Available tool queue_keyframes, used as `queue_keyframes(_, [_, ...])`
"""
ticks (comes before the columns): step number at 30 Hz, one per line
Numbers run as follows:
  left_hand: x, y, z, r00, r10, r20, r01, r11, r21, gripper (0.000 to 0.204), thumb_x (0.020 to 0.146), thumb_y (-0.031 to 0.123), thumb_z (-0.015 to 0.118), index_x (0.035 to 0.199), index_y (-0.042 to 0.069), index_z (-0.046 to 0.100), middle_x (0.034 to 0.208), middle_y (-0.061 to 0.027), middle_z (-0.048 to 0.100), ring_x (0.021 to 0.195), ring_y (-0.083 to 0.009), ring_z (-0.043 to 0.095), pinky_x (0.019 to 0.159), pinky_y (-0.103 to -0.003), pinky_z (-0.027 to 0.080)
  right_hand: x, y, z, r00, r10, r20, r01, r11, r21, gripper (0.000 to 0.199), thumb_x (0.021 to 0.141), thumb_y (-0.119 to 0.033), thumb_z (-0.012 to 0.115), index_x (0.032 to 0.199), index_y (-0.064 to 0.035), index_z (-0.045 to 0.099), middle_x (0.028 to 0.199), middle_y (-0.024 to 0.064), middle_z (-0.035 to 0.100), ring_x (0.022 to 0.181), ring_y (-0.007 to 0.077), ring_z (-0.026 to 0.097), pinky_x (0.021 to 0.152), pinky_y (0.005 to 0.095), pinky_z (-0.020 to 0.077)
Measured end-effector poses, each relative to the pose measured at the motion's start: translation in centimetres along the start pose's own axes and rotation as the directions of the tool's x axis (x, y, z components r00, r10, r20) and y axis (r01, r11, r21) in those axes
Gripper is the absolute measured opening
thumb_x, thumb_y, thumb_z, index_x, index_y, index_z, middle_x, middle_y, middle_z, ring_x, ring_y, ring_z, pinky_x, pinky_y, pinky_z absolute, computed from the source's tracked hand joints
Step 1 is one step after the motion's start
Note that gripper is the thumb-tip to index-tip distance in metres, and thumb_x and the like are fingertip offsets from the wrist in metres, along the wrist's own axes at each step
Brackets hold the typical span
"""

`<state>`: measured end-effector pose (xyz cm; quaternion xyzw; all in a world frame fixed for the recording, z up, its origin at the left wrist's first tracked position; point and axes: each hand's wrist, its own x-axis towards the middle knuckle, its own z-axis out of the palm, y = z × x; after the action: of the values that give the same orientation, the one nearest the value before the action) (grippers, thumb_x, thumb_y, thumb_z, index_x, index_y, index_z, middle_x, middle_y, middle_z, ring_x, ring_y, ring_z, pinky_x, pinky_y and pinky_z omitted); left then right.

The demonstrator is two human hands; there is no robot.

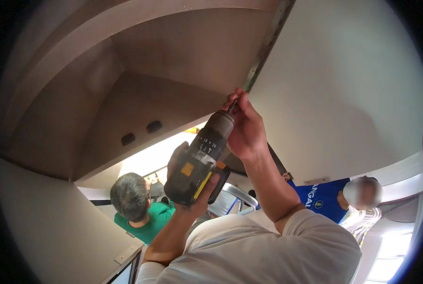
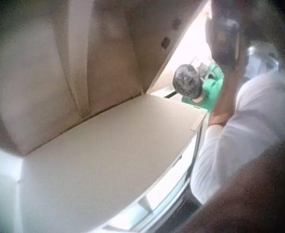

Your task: The person uses a cordless drill to fasten screws into a white cabinet door, securing it to the cabinet frame. They repeatedly align the door, drive screws, and test the door's movement while a coworker assists with the lower section of the unit.

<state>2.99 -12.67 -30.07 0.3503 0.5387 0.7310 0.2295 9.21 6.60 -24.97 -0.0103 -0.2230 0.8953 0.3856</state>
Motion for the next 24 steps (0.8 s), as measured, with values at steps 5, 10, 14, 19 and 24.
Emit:
queue_keyframes(5, [1.7, 0.4, 1.3, 0.983, 0.180, 0.024, -0.181, 0.976, 0.117, 0.088, 0.084, 0.018, 0.087, 0.154, -0.004, 0.038, 0.143, -0.0178, 0.054, 0.125, -0.0261, 0.060, 0.105, -0.038, 0.049, 1.0, -1.1, 1.2, 0.999, 0.027, 0.033, -0.030, 0.994, 0.103, 0.021, 0.105, -0.034, 0.062, 0.111, -0.0144, 0.063, 0.099, -0.0013, 0.068, 0.092, 0.0165, 0.065, 0.090, 0.0373, 0.0513])
queue_keyframes(10, [3.6, 1.5, 2.8, 0.963, 0.269, 0.032, -0.271, 0.951, 0.149, 0.087, 0.085, 0.019, 0.086, 0.154, -0.003, 0.038, 0.144, -0.0170, 0.054, 0.128, -0.0271, 0.058, 0.108, -0.038, 0.047, 2.3, -1.9, 1.9, 0.999, 0.025, -0.046, -0.018, 0.987, 0.159, 0.021, 0.106, -0.036, 0.060, 0.109, -0.0152, 0.062, 0.096, -0.0019, 0.066, 0.090, 0.0173, 0.064, 0.088, 0.0374, 0.0528])
queue_keyframes(14, [5.8, 1.4, 3.6, 0.967, 0.252, 0.045, -0.255, 0.954, 0.155, 0.084, 0.085, 0.017, 0.085, 0.153, -0.001, 0.039, 0.140, -0.0167, 0.058, 0.125, -0.0258, 0.061, 0.106, -0.037, 0.048, 4.3, -1.9, 0.9, 0.999, -0.037, -0.006, 0.038, 0.998, 0.054, 0.021, 0.109, -0.035, 0.055, 0.106, -0.0151, 0.061, 0.095, -0.0011, 0.065, 0.086, 0.0201, 0.064, 0.080, 0.0391, 0.0571])
queue_keyframes(19, [8.3, 1.3, 5.0, 0.954, 0.297, 0.051, -0.300, 0.951, 0.074, 0.077, 0.088, 0.016, 0.082, 0.151, -0.002, 0.042, 0.132, -0.0173, 0.065, 0.119, -0.0247, 0.065, 0.103, -0.036, 0.050, 6.3, -2.0, 1.5, 0.994, -0.083, -0.066, 0.085, 0.996, 0.033, 0.023, 0.111, -0.035, 0.048, 0.109, -0.0146, 0.059, 0.093, 0.0008, 0.064, 0.081, 0.0232, 0.063, 0.073, 0.0409, 0.0565])
queue_keyframes(24, [11.0, 0.8, 5.3, 0.909, 0.393, 0.142, -0.409, 0.906, 0.111, 0.069, 0.091, 0.011, 0.080, 0.148, -0.005, 0.045, 0.130, -0.0178, 0.065, 0.118, -0.0250, 0.065, 0.101, -0.036, 0.050, 7.8, -2.4, 1.5, 0.987, -0.143, -0.079, 0.151, 0.982, 0.110, 0.019, 0.111, -0.030, 0.049, 0.111, -0.0151, 0.060, 0.092, 0.0017, 0.063, 0.081, 0.0213, 0.062, 0.075, 0.0394, 0.0548])
